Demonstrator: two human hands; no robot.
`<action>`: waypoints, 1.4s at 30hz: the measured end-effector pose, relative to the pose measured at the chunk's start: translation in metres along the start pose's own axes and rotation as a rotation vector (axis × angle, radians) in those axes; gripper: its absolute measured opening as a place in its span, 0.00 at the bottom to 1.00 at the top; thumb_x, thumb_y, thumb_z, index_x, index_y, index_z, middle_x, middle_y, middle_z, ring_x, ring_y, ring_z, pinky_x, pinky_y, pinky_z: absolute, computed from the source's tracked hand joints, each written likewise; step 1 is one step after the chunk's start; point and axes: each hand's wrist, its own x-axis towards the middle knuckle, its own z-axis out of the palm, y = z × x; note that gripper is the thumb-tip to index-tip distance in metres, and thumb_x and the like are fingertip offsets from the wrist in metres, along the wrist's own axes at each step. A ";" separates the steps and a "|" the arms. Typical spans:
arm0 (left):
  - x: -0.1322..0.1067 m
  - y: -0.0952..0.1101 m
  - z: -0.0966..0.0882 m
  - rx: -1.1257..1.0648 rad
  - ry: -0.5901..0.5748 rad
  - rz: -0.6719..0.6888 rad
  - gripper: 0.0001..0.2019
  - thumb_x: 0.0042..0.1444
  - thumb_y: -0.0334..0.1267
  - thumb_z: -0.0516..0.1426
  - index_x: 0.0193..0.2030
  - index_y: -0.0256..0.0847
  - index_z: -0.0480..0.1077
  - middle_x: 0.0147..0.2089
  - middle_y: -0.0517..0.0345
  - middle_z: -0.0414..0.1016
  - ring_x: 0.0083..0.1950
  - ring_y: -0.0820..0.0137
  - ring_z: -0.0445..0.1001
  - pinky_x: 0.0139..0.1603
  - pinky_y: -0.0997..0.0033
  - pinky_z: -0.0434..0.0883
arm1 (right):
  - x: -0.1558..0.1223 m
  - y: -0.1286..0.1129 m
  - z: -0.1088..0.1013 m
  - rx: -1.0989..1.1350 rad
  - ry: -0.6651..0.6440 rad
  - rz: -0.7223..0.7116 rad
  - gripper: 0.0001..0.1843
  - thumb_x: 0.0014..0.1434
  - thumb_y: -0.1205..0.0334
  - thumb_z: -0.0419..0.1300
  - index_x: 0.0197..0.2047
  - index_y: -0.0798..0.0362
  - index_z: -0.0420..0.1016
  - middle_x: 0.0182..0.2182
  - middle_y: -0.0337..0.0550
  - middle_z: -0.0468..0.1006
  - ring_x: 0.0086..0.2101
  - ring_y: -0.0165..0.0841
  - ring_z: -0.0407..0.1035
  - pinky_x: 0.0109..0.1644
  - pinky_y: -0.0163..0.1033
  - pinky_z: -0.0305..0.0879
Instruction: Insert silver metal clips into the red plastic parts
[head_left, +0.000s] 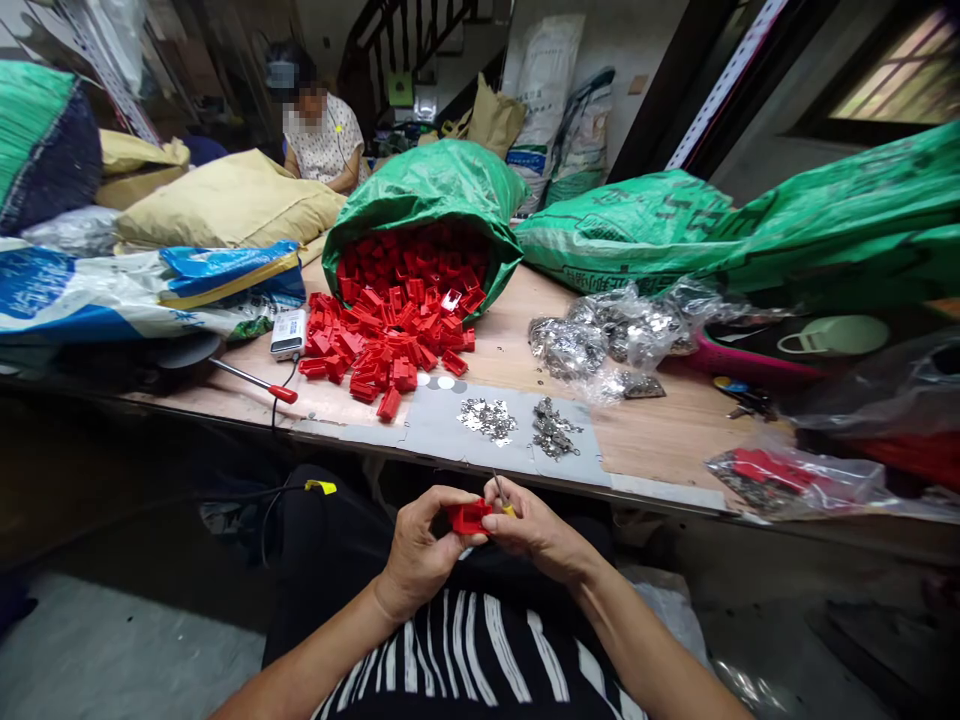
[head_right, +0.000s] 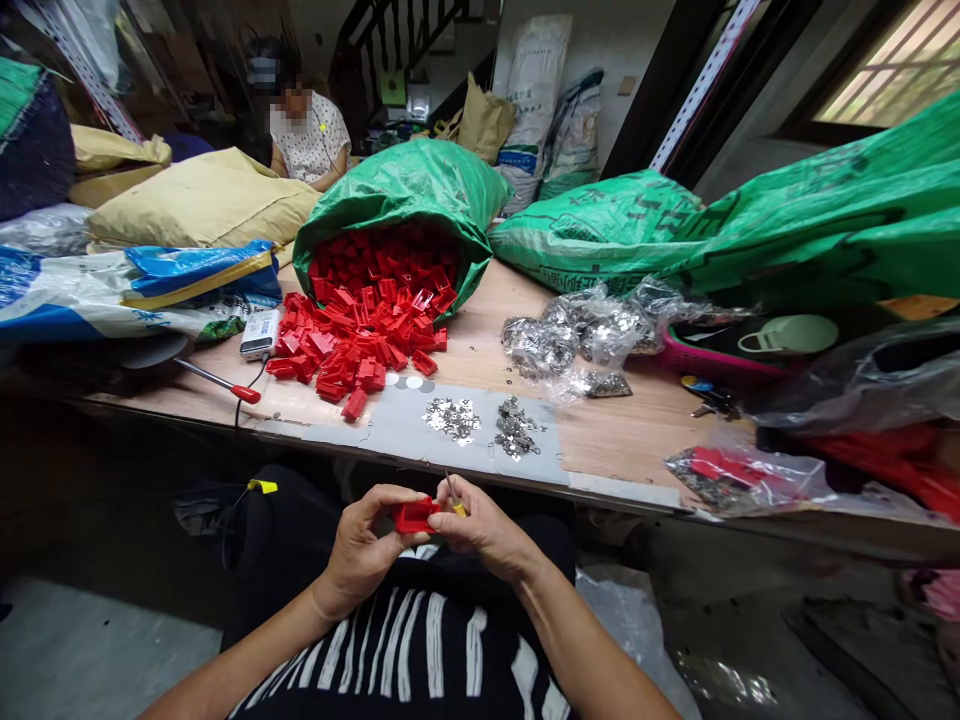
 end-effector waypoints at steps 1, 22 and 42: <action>-0.001 -0.001 0.000 -0.026 -0.001 -0.015 0.15 0.48 0.32 0.66 0.44 0.42 0.72 0.41 0.56 0.78 0.40 0.68 0.78 0.42 0.70 0.74 | 0.001 0.001 0.001 0.028 -0.001 0.009 0.23 0.47 0.53 0.70 0.34 0.50 0.59 0.22 0.27 0.55 0.19 0.20 0.44 0.21 0.29 0.39; 0.014 -0.009 -0.004 -0.358 0.240 -0.214 0.16 0.47 0.32 0.66 0.43 0.40 0.70 0.44 0.56 0.77 0.45 0.68 0.77 0.50 0.67 0.73 | 0.037 -0.039 -0.042 -1.566 0.581 -0.246 0.09 0.60 0.68 0.55 0.42 0.52 0.74 0.38 0.46 0.77 0.39 0.36 0.72 0.44 0.38 0.63; 0.015 -0.007 -0.002 -0.285 0.210 -0.206 0.14 0.49 0.32 0.65 0.43 0.40 0.70 0.42 0.56 0.75 0.42 0.70 0.76 0.46 0.69 0.75 | 0.040 -0.048 -0.036 -1.217 0.509 -0.375 0.03 0.59 0.64 0.53 0.35 0.51 0.68 0.33 0.43 0.76 0.34 0.35 0.69 0.40 0.39 0.61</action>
